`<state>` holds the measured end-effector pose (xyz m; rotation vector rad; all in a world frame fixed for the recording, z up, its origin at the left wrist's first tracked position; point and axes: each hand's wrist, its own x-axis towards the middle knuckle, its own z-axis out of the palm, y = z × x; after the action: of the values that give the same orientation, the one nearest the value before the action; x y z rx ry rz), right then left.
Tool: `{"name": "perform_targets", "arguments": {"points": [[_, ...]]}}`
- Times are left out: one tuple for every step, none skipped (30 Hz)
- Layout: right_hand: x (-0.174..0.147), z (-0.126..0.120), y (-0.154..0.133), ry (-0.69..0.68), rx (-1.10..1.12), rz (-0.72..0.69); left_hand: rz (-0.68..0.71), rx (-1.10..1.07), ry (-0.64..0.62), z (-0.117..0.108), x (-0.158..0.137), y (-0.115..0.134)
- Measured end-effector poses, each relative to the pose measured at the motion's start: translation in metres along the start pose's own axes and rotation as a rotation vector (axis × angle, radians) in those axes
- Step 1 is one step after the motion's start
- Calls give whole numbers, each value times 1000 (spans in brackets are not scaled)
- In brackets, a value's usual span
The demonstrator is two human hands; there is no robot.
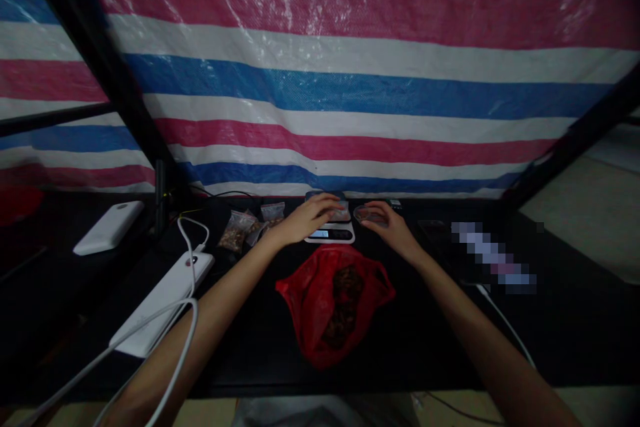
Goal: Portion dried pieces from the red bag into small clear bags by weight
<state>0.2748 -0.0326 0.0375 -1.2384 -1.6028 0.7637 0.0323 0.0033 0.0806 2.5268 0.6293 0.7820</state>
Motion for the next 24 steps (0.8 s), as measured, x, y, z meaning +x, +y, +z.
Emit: {"name": "perform_targets", "arguments": {"points": [[5, 1, 4, 26, -34, -5, -24, 68, 27, 0, 8, -9], [10, 1, 7, 48, -71, -9, -42, 133, 16, 1, 16, -19], [14, 1, 9, 65, -111, -15, -63, 184, -12, 5, 24, -29], [18, 1, 10, 77, -157, -23, -80, 219, -61, 11, 31, -38], [22, 1, 11, 85, -209, -31, -98, 243, -105, 16, 38, -46], [25, 0, 12, 90, -260, -41, -107, 253, -140, 22, 44, -52], [28, -1, 12, 91, -303, -49, -109, 248, -175, 28, 50, -57], [31, -2, 13, 91, -334, -56, -111, 233, -197, 33, 54, -60], [33, -3, 13, 90, -354, -60, -114, 213, -206, 36, 57, -61], [34, -3, 14, 89, -364, -64, -120, 192, -200, 39, 59, -61], [36, -4, 14, 88, -365, -65, -128, 173, -180, 41, 60, -60], [37, -4, 14, 84, -364, -70, -137, 156, -148, 41, 60, -59], [38, -4, 13, 79, -370, -84, -148, 136, -110, 41, 60, -57], [38, -4, 11, 72, -384, -109, -157, 106, -68, 40, 59, -56], [39, -3, 9, 63, -407, -145, -164, 62, -26, 40, 58, -55], [39, -3, 4, 51, -440, -191, -171, 6, 15, 38, 56, -53], [40, -2, -1, 36, -477, -243, -179, -56, 56, 37, 55, -52], [40, -2, -8, 16, -515, -297, -185, -119, 95, 36, 53, -52], [41, -2, -16, -8, -549, -346, -186, -175, 128, 36, 52, -51], [42, -2, -24, -37, -580, -395, -185, -220, 150, 35, 50, -50], [42, -2, -34, -71, -611, -442, -184, -252, 163, 34, 49, -49], [43, -3, -43, -105, -645, -487, -185, -273, 173, 33, 47, -47], [44, -3, -51, -136, -684, -528, -185, -288, 181, 33, 46, -46], [45, -3, -59, -164, -730, -564, -185, -301, 189, 32, 45, -44]]}}
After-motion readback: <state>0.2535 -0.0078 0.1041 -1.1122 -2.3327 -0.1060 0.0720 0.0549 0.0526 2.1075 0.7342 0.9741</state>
